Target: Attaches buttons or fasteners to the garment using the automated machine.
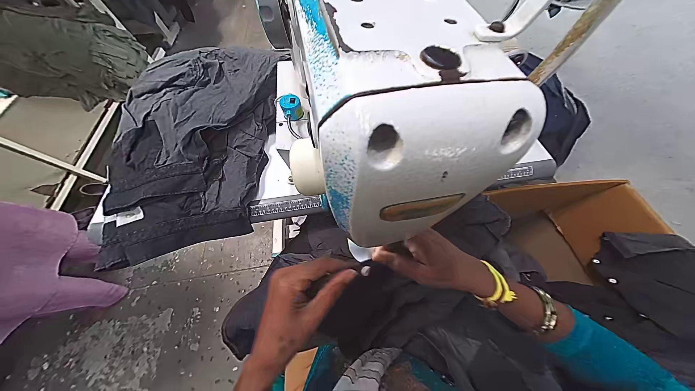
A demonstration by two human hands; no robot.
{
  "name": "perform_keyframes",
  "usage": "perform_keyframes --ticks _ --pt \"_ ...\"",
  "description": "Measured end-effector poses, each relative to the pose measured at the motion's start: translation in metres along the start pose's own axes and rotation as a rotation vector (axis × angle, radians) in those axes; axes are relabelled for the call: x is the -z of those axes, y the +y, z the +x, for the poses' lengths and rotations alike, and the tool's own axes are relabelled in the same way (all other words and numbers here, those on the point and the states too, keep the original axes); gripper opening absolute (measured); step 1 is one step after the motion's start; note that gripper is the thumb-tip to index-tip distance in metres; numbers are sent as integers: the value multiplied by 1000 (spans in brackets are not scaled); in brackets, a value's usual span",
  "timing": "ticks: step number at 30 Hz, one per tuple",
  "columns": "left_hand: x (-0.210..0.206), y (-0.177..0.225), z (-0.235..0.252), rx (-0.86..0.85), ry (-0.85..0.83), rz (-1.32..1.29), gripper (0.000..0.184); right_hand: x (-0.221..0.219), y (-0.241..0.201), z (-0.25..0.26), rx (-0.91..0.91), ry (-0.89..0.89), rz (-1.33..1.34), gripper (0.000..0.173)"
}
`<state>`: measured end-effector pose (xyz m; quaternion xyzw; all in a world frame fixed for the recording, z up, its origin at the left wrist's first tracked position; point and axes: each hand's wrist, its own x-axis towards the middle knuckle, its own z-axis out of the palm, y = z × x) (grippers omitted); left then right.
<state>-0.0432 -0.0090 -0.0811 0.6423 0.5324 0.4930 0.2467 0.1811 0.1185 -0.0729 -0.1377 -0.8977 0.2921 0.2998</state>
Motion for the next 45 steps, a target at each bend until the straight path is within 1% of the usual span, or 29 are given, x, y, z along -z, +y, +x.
perform_keyframes --ticks 1,2,4,6,8,9,11,13,15,19,20,22,24,25,26,28,30,32,34,36,39,41,43,45 --pt "14 -3 -3 60 44 21 25 1 -1 -5 -77 -32 105 31" --pt "29 -10 -5 130 100 71 25 1 0 -7 -155 -13 113 33" --pt "51 -31 -10 271 172 228 28 1 5 -5 -340 47 32 35" --pt "60 -47 -14 356 184 325 32 0 7 8 -520 61 5 38" --pt "61 -54 -20 402 174 344 33 2 3 17 -595 33 14 41" --pt "60 -55 -21 413 176 338 33 3 2 18 -599 18 26 40" --pt "56 -55 -21 407 185 332 32 5 8 13 -537 35 47 36" --pt "53 -53 -15 375 190 345 32 10 17 5 -489 90 63 31" --pt "49 -50 -6 336 187 365 32 14 22 -3 -510 128 13 28" --pt "43 -54 4 234 161 432 37 24 37 -22 -508 139 -72 33" --pt "44 -56 2 218 160 465 39 31 44 -29 -542 126 -83 34" --pt "41 -63 -4 174 162 553 43 48 61 -43 -670 107 -177 34" --pt "34 -67 -3 94 120 568 40 61 74 -49 -780 159 -340 32" --pt "28 -65 1 69 82 523 39 62 77 -47 -767 220 -433 30" --pt "21 -62 4 64 36 461 41 60 78 -43 -722 273 -506 25" --pt "3 -51 12 134 -49 293 47 52 85 -30 -557 328 -634 19" --pt "-15 -41 21 241 -57 163 44 44 96 -16 -457 300 -718 21" --pt "-27 -38 27 312 -18 114 41 38 101 -6 -456 246 -761 18" --pt "-34 -37 27 362 31 117 45 34 104 -1 -476 227 -762 16" --pt "-41 -37 22 388 69 113 48 34 107 -1 -488 237 -765 17" --pt "-46 -35 20 412 101 79 42 36 115 -2 -488 203 -781 21" --pt "-49 -38 22 391 137 31 39 37 123 -4 -447 198 -783 20" --pt "-50 -41 21 365 158 11 38 40 127 -5 -421 206 -724 20" --pt "-48 -35 20 391 153 22 40 43 127 -7 -400 249 -611 21"
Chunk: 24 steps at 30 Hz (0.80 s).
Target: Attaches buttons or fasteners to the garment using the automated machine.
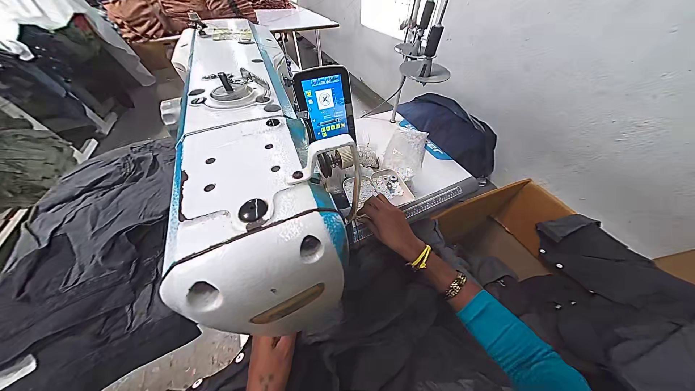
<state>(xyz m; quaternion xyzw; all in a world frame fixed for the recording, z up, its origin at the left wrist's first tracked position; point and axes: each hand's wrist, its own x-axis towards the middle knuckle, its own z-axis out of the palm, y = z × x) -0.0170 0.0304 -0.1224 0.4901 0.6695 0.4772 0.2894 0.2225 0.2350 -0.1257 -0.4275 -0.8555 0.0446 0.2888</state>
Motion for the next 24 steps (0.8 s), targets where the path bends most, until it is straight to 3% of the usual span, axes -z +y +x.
perform_keyframes --ticks 4,6,7,8,10,12,14,17,20,24 --pt "-1 -1 3 16 17 32 49 14 -8 0 -172 79 299 22" --pt "-1 0 5 -19 21 106 49 31 -16 4 -322 -14 473 22" --pt "0 2 4 -83 43 163 40 38 -24 5 -345 -56 529 22" --pt "2 4 -1 -180 67 226 32 42 -35 1 -301 -49 517 19" --pt "16 17 -19 -352 -31 266 35 42 -66 -16 13 107 308 16" --pt "26 29 -36 -388 -129 291 37 37 -96 -33 409 257 126 19" --pt "26 26 -41 -401 -105 354 37 30 -118 -42 654 278 54 22" --pt "26 24 -40 -431 -101 333 34 31 -124 -35 632 218 80 21" --pt "39 30 -44 -432 -159 153 30 38 -125 -49 533 50 321 16" --pt "55 22 -36 -397 -196 139 33 29 -121 -46 670 194 74 19"
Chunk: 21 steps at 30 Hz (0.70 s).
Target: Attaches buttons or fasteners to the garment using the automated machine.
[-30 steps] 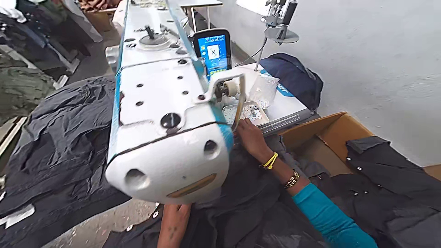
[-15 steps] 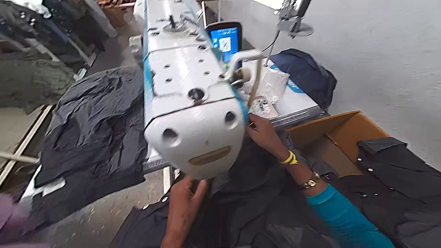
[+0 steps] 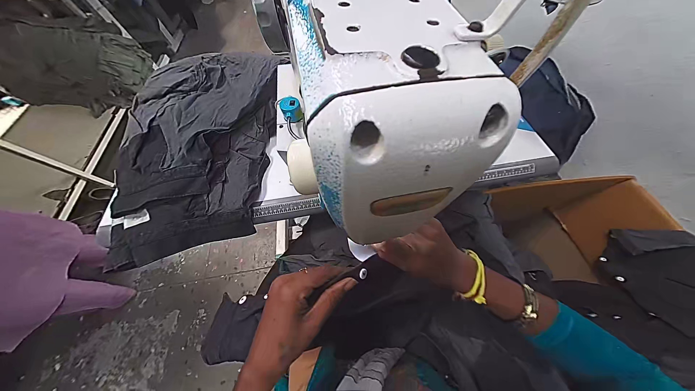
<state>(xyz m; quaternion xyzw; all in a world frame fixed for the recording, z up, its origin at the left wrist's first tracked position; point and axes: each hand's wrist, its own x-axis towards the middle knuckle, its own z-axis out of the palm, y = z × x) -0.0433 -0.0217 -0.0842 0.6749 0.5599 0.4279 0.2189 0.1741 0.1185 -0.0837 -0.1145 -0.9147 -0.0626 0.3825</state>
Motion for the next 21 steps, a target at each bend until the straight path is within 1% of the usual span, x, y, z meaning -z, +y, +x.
perform_keyframes --ticks 2,3,4,5,6,7,8,9,11,13,14,16,18,20,21 --pt "-5 -2 2 -1 -21 45 34 -4 7 9 15 -11 -111 24" --pt "-8 -2 2 -11 -24 52 33 -4 7 12 -1 -21 -116 24" --pt "-11 -1 1 -27 -21 47 32 -4 5 13 -29 -21 -65 24" --pt "-13 1 0 -41 -17 28 32 -3 1 11 -92 -33 55 23" --pt "-13 2 0 -48 -15 -12 31 1 -5 7 -187 -79 254 24" --pt "-10 1 0 -43 -8 -70 30 6 -11 3 -284 -139 508 29" --pt "-5 0 -1 -11 7 -125 30 11 -16 -1 -365 -197 695 32" --pt "5 -5 -2 42 31 -147 29 14 -20 -5 -445 -224 765 32" --pt "28 -23 -5 181 107 -63 29 10 -12 -11 -604 -176 660 35" --pt "44 -45 -7 319 155 110 33 1 1 -10 -717 -194 575 37" --pt "47 -55 -7 362 161 166 36 -3 3 -5 -778 -215 572 39" --pt "49 -64 -7 403 162 186 35 -2 6 9 -888 -270 601 39" --pt "46 -65 -7 411 174 172 34 5 14 13 -898 -324 658 32" --pt "45 -64 -3 398 176 177 34 10 22 6 -882 -299 677 23" --pt "43 -62 1 385 174 182 35 13 26 1 -897 -279 651 22"
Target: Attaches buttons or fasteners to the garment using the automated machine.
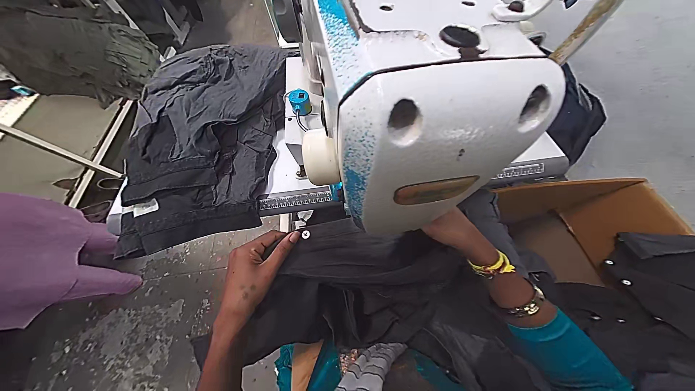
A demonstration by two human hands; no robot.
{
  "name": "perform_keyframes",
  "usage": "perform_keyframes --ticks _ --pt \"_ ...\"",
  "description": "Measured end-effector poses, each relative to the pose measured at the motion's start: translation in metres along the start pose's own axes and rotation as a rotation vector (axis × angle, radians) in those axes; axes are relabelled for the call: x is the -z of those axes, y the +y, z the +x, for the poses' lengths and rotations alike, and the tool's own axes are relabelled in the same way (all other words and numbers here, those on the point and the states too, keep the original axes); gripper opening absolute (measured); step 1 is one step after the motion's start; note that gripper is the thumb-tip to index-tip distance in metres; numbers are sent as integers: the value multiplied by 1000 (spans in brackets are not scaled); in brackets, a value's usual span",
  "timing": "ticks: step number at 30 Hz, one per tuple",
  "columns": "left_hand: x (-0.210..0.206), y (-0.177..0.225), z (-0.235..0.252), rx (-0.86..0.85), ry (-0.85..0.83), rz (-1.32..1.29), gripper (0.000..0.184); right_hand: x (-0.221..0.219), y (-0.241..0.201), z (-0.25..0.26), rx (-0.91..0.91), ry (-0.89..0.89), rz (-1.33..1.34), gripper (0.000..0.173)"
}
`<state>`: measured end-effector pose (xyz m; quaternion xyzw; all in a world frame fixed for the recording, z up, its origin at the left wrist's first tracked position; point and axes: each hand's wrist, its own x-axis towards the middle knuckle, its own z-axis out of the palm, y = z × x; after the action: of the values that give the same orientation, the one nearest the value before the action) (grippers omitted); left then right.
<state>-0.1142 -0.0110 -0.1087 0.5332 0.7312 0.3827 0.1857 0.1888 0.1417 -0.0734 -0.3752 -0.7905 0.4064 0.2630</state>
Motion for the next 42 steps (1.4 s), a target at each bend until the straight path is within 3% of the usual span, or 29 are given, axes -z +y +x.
perform_keyframes --ticks 6,9,11,13,15,19,24,31,33,36,39,42 --pt "-12 13 15 -113 -12 55 38 20 34 -11 4 122 -225 31" --pt "-20 4 11 -156 42 170 45 46 60 -14 -122 175 -491 39" --pt "-31 7 10 -268 44 183 42 54 69 -10 -152 285 -637 32" --pt "-46 19 10 -344 -20 83 40 48 65 0 -47 395 -687 24" --pt "-63 33 9 -299 -63 -66 43 38 60 16 65 432 -735 21" --pt "-84 51 10 -66 -34 -208 44 30 60 37 51 375 -818 13" --pt "-93 58 4 5 -14 -333 42 35 67 23 165 449 -656 13" --pt "-94 61 10 10 -6 -399 39 56 46 3 -156 405 -98 18" --pt "-95 59 13 9 -6 -367 37 57 36 4 -149 365 25 16" --pt "-91 58 9 -82 24 -179 30 36 17 3 161 432 -245 10" --pt "-72 69 -11 -371 -16 -67 34 0 0 -7 615 442 -577 20" --pt "-64 73 -26 -402 -109 -57 36 -30 -12 -11 844 369 -721 24"
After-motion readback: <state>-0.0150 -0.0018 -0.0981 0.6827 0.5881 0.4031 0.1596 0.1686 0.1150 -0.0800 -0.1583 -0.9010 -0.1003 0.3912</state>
